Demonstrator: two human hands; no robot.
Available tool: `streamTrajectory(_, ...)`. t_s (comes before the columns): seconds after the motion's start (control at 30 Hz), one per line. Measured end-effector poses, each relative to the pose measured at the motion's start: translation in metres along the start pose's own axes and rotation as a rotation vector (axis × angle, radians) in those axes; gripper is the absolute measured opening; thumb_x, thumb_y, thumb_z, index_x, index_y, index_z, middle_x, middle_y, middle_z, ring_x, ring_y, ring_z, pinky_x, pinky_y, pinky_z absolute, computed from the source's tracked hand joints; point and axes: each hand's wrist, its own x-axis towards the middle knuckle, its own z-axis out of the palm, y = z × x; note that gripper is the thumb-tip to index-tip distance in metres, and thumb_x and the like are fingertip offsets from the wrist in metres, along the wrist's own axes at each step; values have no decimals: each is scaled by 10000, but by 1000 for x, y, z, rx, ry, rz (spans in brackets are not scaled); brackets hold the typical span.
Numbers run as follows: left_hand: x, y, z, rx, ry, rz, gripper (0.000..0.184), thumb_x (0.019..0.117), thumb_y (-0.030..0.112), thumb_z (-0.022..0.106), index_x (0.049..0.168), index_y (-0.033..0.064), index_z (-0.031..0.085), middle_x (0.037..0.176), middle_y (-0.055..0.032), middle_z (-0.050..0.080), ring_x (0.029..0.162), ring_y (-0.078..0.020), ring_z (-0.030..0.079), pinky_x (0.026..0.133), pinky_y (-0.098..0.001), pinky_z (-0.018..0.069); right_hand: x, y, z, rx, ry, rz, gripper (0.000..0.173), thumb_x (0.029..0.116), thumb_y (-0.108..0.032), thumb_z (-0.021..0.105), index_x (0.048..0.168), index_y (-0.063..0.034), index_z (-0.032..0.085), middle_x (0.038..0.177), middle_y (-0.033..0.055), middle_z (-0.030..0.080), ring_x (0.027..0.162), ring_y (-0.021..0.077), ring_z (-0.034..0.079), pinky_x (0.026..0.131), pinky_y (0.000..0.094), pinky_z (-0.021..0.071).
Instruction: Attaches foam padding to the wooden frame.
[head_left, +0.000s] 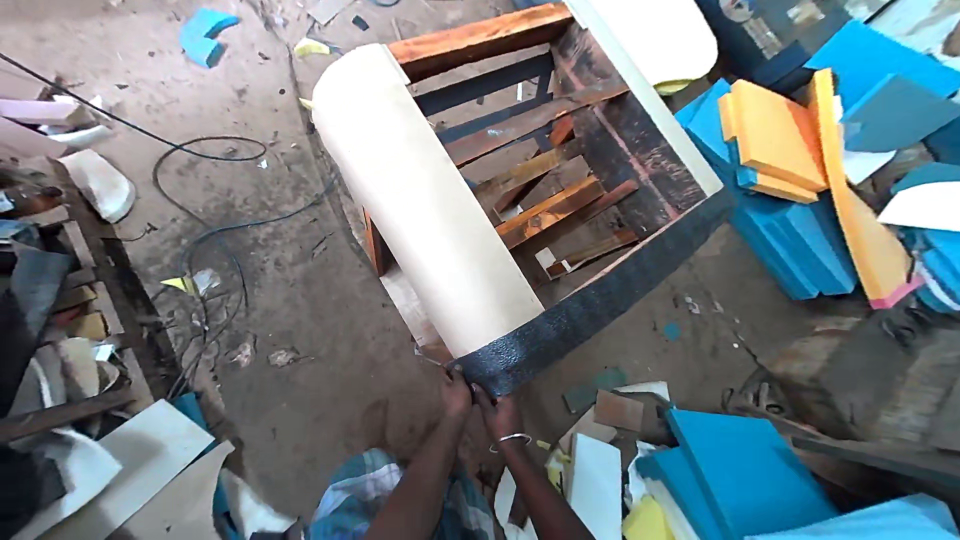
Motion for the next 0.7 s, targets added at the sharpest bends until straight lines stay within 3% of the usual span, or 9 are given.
streamTrajectory(0.1, 2, -8, 23, -39, 141, 22, 403, 1123, 159, 356, 1458, -63, 385, 1374, -278, 535, 1216, -301, 587, 1046, -426, 490, 0, -3, -3, -77, -38, 8, 405, 1018, -357, 592, 1113, 8, 740, 1097, 210, 735, 1087, 350, 697, 998, 538, 510)
streamTrajectory(0.27, 21, -21, 26, -76, 207, -46, 435, 1119, 221, 402, 1459, -48, 370, 1313, -287, 562, 1145, -336, 613, 979, -481, 527, 11, 6, -3, -41, -84, -41, 466, 1007, -455, 582, 1119, -37, 753, 1104, 164, 747, 1089, 300, 707, 1008, 505, 524)
streamTrajectory(0.33, 30, -13, 21, 88, 294, -114, 490, 1087, 279, 505, 1454, -31, 409, 1351, -309, 545, 1204, -395, 583, 990, -529, 512, 8, 10, -4, 130, -89, 0, 506, 961, -434, 671, 1203, 9, 696, 1147, 173, 725, 1089, 263, 700, 1009, 442, 532)
streamTrajectory(0.4, 34, 4, 5, 334, 397, -114, 631, 1061, 404, 517, 1540, 24, 361, 1545, -332, 364, 1415, -479, 392, 1118, -600, 393, -17, 9, -9, 330, 94, 87, 747, 874, -303, 787, 1434, 74, 467, 1355, 249, 593, 1231, 313, 618, 1066, 435, 510)
streamTrajectory(0.43, 32, 22, -2, 420, 445, -2, 658, 1069, 419, 479, 1562, 12, 323, 1582, -354, 282, 1452, -517, 319, 1144, -626, 351, -37, 2, -17, 322, 233, 94, 899, 857, -274, 787, 1533, 88, 317, 1504, 298, 450, 1376, 378, 491, 1150, 482, 423)
streamTrajectory(0.47, 28, 47, -4, 436, 488, 183, 645, 1080, 398, 446, 1558, -16, 316, 1581, -372, 262, 1456, -529, 301, 1156, -620, 338, -52, -4, -23, 219, 414, 27, 959, 827, -288, 762, 1548, 114, 274, 1556, 336, 365, 1437, 448, 401, 1177, 552, 369)
streamTrajectory(0.53, 15, 109, 10, 379, 408, 630, 590, 1085, 308, 427, 1525, -69, 315, 1573, -352, 276, 1453, -470, 326, 1184, -544, 339, -63, -22, -28, -43, 678, -225, 869, 846, -399, 668, 1471, 145, 403, 1521, 369, 401, 1430, 506, 392, 1176, 626, 331)
streamTrajectory(0.6, 16, 163, 40, 469, 144, 1029, 545, 1051, 299, 474, 1432, -89, 430, 1574, -315, 303, 1464, -425, 327, 1200, -544, 319, -51, -53, -26, -197, 624, -288, 837, 952, -560, 515, 1503, 65, 439, 1558, 278, 427, 1473, 424, 381, 1221, 613, 266)
streamTrajectory(0.7, 55, 208, 99, 995, -121, 1314, 559, 1039, 515, 445, 1392, 105, 584, 1629, -168, 337, 1504, -388, 300, 1174, -632, 282, 23, -85, -52, -257, 492, -118, 955, 951, -733, 379, 1570, -6, 379, 1639, 182, 349, 1544, 355, 271, 1270, 589, 132)
